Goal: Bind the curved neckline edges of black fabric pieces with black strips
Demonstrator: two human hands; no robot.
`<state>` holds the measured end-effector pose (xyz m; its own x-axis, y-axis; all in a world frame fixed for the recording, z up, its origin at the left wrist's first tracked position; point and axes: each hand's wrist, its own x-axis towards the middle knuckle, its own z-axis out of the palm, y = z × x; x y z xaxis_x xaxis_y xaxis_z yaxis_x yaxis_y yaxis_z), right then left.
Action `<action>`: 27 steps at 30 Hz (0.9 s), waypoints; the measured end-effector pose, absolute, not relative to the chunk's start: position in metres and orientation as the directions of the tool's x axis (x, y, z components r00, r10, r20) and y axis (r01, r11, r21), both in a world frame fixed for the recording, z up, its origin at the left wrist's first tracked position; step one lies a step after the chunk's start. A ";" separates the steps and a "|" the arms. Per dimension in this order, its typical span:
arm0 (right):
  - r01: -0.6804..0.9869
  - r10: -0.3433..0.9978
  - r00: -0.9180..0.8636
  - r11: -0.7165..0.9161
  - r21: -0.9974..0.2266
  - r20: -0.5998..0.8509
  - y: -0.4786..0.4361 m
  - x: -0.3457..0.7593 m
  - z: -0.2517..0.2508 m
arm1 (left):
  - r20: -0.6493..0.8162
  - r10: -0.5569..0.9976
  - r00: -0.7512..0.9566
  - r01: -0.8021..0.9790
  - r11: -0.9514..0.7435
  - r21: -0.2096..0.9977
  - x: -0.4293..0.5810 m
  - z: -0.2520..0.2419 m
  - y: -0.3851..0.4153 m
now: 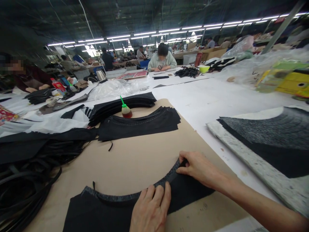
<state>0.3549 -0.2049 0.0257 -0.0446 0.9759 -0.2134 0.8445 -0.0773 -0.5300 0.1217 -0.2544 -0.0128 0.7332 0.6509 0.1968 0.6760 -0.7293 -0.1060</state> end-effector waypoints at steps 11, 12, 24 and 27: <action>0.659 0.964 -0.117 -0.105 -0.745 -0.239 -0.211 0.368 0.019 | 0.223 0.654 0.723 0.688 -0.711 -0.146 0.123 -0.017 -0.257; 0.659 0.966 -0.114 -0.101 -0.746 -0.232 -0.212 0.367 0.020 | 0.225 0.655 0.722 0.689 -0.710 -0.145 0.122 -0.018 -0.257; 0.699 0.970 -0.066 -0.121 -0.705 -0.232 -0.208 0.362 0.019 | 0.300 0.622 0.723 0.685 -0.702 -0.195 0.122 -0.022 -0.258; 0.702 0.970 -0.058 -0.128 -0.701 -0.236 -0.208 0.360 0.020 | 0.314 0.622 0.717 0.689 -0.699 -0.191 0.122 -0.024 -0.257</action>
